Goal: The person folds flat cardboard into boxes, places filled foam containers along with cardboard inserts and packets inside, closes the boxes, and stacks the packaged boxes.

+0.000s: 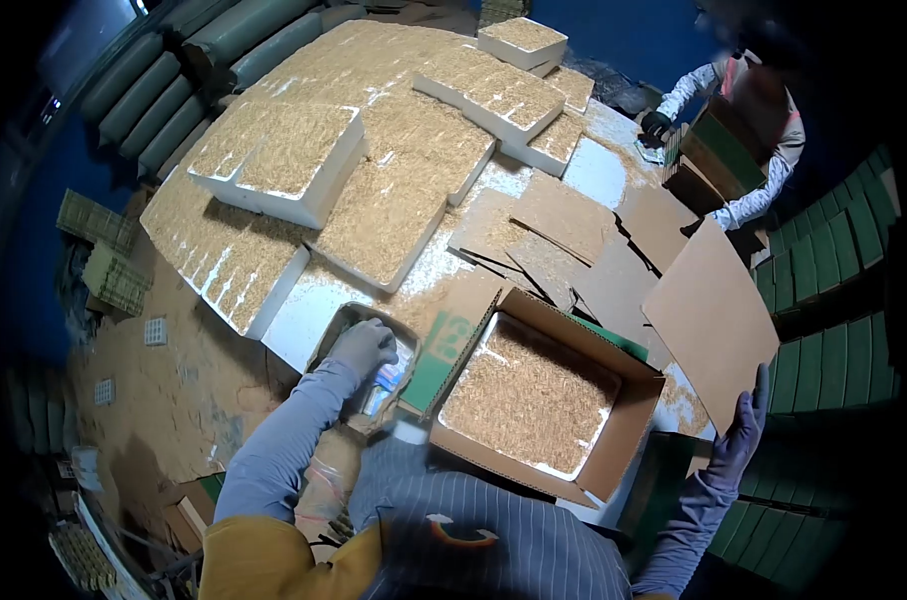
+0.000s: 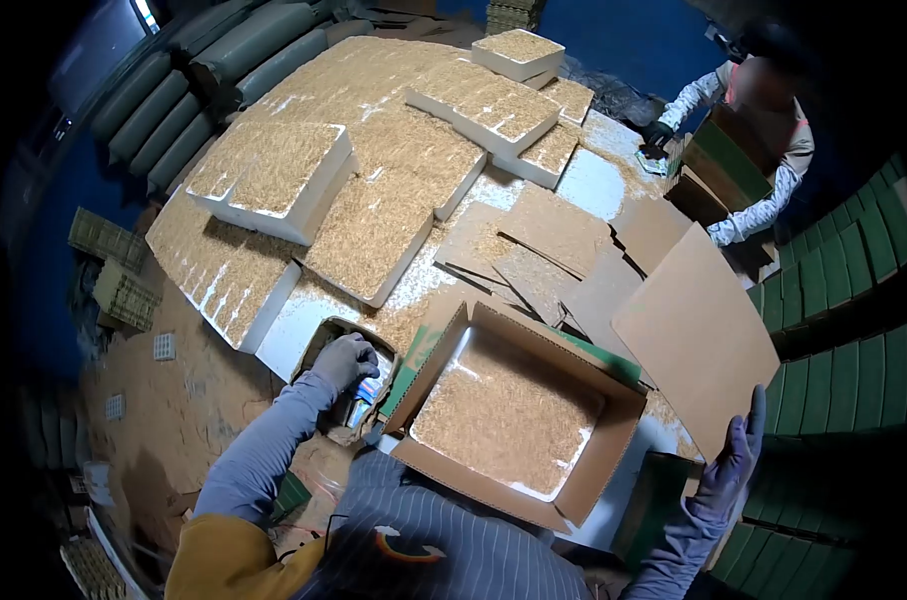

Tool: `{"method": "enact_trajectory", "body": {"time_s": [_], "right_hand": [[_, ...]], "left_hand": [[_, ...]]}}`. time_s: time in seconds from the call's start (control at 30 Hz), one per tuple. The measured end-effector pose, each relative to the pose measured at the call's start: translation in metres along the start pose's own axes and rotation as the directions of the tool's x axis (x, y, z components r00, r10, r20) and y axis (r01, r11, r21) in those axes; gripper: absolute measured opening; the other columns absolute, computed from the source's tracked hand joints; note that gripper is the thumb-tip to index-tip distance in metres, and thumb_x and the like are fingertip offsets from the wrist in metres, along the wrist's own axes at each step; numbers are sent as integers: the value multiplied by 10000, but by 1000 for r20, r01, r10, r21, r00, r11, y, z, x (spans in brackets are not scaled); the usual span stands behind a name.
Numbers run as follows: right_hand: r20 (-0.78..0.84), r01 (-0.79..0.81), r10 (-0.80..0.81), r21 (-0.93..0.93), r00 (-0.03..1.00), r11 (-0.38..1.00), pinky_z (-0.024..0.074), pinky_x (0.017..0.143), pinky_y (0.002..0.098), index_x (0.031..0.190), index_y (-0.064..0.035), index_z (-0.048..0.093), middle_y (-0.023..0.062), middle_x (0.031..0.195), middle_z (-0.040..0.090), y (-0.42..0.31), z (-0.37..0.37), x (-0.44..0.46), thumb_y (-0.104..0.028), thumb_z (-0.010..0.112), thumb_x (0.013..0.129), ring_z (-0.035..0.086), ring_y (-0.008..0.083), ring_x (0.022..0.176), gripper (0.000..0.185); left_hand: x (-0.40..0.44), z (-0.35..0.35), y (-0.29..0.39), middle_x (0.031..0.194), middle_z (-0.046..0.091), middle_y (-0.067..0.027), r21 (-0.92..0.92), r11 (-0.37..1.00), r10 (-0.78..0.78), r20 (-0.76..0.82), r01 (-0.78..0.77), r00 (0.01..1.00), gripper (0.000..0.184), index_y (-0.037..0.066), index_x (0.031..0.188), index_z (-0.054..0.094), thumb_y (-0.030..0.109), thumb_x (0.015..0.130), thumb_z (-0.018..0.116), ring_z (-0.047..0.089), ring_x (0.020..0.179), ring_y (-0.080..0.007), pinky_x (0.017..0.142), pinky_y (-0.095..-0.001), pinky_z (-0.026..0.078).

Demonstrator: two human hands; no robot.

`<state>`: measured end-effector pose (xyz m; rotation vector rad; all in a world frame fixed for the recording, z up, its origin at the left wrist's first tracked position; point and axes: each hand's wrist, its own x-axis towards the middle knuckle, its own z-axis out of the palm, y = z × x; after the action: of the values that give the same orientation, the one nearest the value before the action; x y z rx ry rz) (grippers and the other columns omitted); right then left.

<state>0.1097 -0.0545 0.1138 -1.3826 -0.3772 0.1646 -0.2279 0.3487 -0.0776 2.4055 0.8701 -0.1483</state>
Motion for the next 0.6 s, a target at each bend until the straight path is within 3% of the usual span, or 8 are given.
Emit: {"method": "enact_trajectory", "body": {"time_s": [0.13, 0.23, 0.27, 0.33, 0.37, 0.43, 0.57, 0.6], "right_hand": [[78, 17, -12, -59, 997, 998, 363, 1068, 336, 1436, 47, 294, 183, 1440, 392, 17, -24, -32, -135, 397, 1002, 444, 228, 1284, 481], [201, 279, -200, -540, 959, 794, 331, 1081, 298, 1399, 82, 339, 154, 1472, 364, 28, -45, -47, -142, 357, 1020, 422, 219, 1306, 441], [197, 278, -202, -539, 959, 795, 331, 1081, 298, 1399, 82, 339, 154, 1472, 364, 27, -42, -51, -142, 357, 1020, 422, 219, 1306, 441], [84, 88, -66, -290, 994, 953, 345, 1065, 293, 1392, 83, 357, 156, 1471, 368, 25, -28, -61, -125, 368, 1016, 429, 202, 1298, 430], [89, 66, -45, -249, 995, 966, 358, 1048, 285, 1400, 69, 360, 158, 1458, 389, 19, -18, -67, -119, 381, 1013, 446, 186, 1279, 431], [59, 61, -48, -246, 997, 967, 369, 1044, 289, 1393, 78, 365, 166, 1447, 397, 24, -17, -73, -111, 377, 1011, 452, 187, 1271, 426], [45, 53, -43, -245, 998, 968, 367, 1051, 299, 1390, 82, 368, 183, 1422, 418, 26, -22, -81, -96, 365, 1005, 464, 201, 1259, 424], [36, 67, -60, -251, 998, 966, 363, 1054, 301, 1395, 78, 364, 182, 1421, 418, 27, -24, -84, -94, 364, 1002, 465, 204, 1258, 428]], "left_hand": [[2, 4, -2, 902, 594, -118, 30, 999, 31, -42, -30, 999, 241, 70, 845, 665, 248, 715, 764, 602, 907, -295, 839, -372, 480], [-4, 2, -8, 909, 591, -116, 103, 982, 158, -5, -156, 987, 217, 77, 843, 668, 250, 736, 743, 603, 911, -294, 839, -375, 483], [-4, 0, -7, 909, 591, -116, 107, 982, 160, -5, -159, 987, 217, 77, 843, 668, 250, 736, 743, 603, 911, -294, 839, -375, 483], [-3, -4, -3, 932, 586, -115, 35, 993, 112, 58, -115, 992, 230, 80, 850, 667, 264, 737, 744, 595, 941, -293, 845, -383, 482], [-1, -5, -1, 932, 586, -115, 40, 992, 121, 55, -123, 991, 230, 80, 850, 667, 264, 737, 744, 595, 941, -293, 845, -383, 482], [2, 2, 0, 955, 582, -113, 116, 992, 40, 58, -47, 998, 252, 83, 858, 664, 270, 721, 760, 585, 967, -291, 846, -388, 482], [1, 3, -11, 957, 578, -116, 113, 988, 110, -16, -108, 994, 282, 81, 862, 660, 281, 702, 778, 582, 975, -287, 837, -379, 482], [0, -4, -11, 937, 575, -112, 62, 988, 136, 57, -139, 989, 294, 77, 866, 661, 257, 673, 791, 583, 946, -287, 829, -382, 480]]}}
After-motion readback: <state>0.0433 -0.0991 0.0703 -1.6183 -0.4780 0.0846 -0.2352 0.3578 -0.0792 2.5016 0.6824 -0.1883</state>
